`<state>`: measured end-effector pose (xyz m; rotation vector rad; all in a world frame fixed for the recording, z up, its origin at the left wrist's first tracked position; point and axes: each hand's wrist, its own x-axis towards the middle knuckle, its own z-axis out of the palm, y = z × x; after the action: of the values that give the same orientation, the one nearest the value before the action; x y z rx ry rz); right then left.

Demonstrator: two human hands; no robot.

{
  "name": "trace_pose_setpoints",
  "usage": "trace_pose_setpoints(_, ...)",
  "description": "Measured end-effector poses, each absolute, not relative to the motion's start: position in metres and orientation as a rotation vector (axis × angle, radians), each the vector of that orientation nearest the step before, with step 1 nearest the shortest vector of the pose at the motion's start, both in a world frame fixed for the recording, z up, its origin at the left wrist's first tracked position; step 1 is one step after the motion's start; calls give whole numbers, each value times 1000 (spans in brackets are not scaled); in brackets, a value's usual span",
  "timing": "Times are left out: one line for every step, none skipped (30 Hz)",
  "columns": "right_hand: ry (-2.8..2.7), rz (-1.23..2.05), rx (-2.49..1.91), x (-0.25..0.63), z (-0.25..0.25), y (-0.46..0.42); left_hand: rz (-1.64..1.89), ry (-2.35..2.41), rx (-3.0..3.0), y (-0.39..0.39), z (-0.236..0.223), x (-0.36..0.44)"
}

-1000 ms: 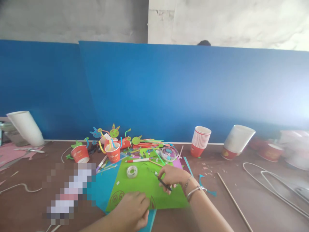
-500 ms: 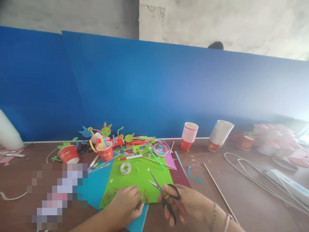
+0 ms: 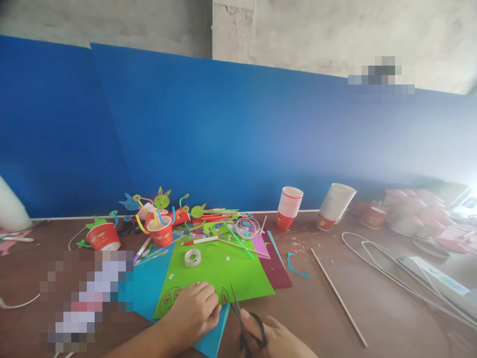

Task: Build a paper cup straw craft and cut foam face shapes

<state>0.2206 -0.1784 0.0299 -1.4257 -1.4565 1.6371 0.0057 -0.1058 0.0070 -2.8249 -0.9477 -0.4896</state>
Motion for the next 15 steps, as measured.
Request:
trace_pose_setpoints(-1465, 1632, -1417, 216, 27, -177, -520, -937, -2808, -106, 6, 5)
trace_pose_setpoints(-1479, 1621, -1406, 211, 23, -175, -546, -927, -2794, -105, 5, 5)
trace_pose_setpoints(-1497, 1601, -1396, 207, 20, -173, -563, -915, -2785, -105, 4, 4)
trace_pose_setpoints(-1520, 1561, -1388, 203, 16, -172, -572, -904, -2781, -105, 4, 4)
trace_pose_setpoints(-1543, 1510, -1384, 200, 13, -171, -575, -895, -2781, -105, 4, 4)
trace_pose_setpoints(-1562, 1456, -1387, 196, 9, -170, -574, -889, -2782, -105, 5, 4)
trace_pose_setpoints(-1574, 1411, -1395, 194, 6, -169, -572, -885, -2782, -105, 6, 4)
trace_pose_setpoints(-1580, 1381, -1407, 191, 3, -169, -569, -880, -2780, -105, 6, 4)
trace_pose_setpoints(-1582, 1362, -1418, 189, 1, -169, -564, -880, -2776, -106, 7, 5)
trace_pose_setpoints(-1584, 1354, -1425, 187, 0, -170, -555, -880, -2774, -106, 7, 5)
trace_pose_setpoints(-1585, 1350, -1430, 186, -1, -170, -544, -878, -2774, -106, 7, 5)
trace_pose_setpoints(-1588, 1343, -1434, 185, -2, -171, -537, -875, -2775, -106, 7, 5)
trace_pose_setpoints(-1592, 1335, -1436, 185, -3, -171, -536, -869, -2774, -106, 6, 5)
trace_pose_setpoints(-1596, 1329, -1435, 184, -4, -172, -542, -861, -2773, -106, 5, 6)
trace_pose_setpoints(-1599, 1325, -1434, 184, -7, -172, -551, -853, -2771, -105, 4, 6)
